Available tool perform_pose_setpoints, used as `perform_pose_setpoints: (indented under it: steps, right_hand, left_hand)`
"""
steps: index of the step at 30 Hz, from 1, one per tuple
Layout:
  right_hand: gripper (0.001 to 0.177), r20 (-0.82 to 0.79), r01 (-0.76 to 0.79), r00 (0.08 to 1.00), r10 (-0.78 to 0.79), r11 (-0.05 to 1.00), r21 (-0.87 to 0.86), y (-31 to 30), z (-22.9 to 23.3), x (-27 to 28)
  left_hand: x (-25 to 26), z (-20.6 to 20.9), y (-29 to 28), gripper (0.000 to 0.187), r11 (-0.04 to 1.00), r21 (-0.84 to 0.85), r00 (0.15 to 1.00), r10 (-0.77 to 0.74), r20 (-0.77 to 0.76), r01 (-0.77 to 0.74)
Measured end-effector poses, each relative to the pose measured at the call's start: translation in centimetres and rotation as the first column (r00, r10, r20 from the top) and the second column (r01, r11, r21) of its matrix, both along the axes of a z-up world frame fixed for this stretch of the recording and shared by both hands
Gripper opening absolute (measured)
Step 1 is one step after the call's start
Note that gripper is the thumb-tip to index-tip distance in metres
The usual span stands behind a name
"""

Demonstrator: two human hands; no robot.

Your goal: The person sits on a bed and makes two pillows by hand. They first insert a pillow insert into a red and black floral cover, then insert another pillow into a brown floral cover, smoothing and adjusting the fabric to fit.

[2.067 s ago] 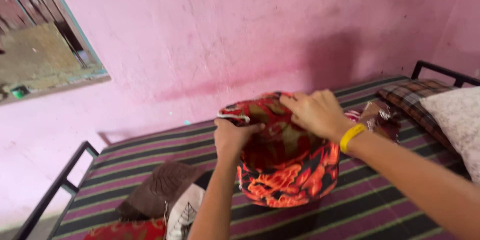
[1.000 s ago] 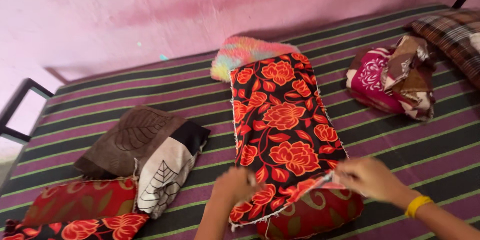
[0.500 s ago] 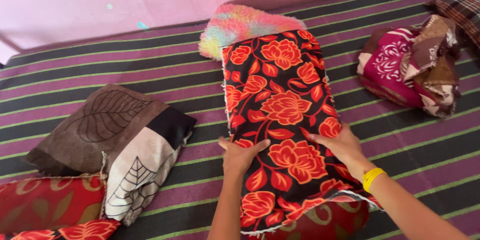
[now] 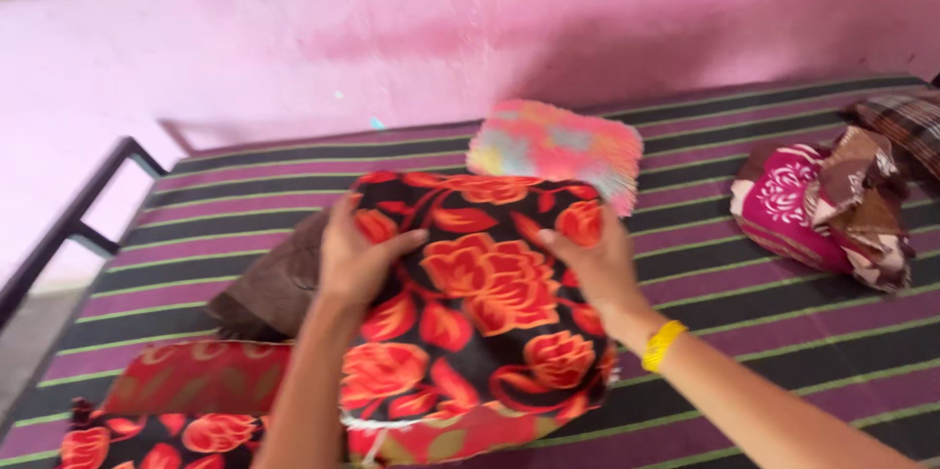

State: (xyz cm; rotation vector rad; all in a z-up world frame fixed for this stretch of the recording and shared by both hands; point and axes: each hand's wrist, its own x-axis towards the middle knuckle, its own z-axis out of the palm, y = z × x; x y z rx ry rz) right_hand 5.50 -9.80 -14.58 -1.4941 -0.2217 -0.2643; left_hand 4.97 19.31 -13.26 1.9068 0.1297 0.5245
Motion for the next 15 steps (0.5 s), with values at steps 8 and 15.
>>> perform_pose_setpoints:
  steps: [8,15]
  right_hand:
    - [0.056,0.019,-0.415,0.895,0.445,0.849,-0.329,15.2,1.3,-6.9]
    - [0.08,-0.213,-0.794,0.498,0.84,0.344,-0.5,18.9,0.7,-10.2]
  left_hand:
    - [-13.6,8.8,19.4,0.107,0.843,0.425,0.925,0.378,-0.035,-0.329]
    - [-21.0,8.7,20.7,0.069,0.272,0.962,0.557,0.801,-0.22,-0.012]
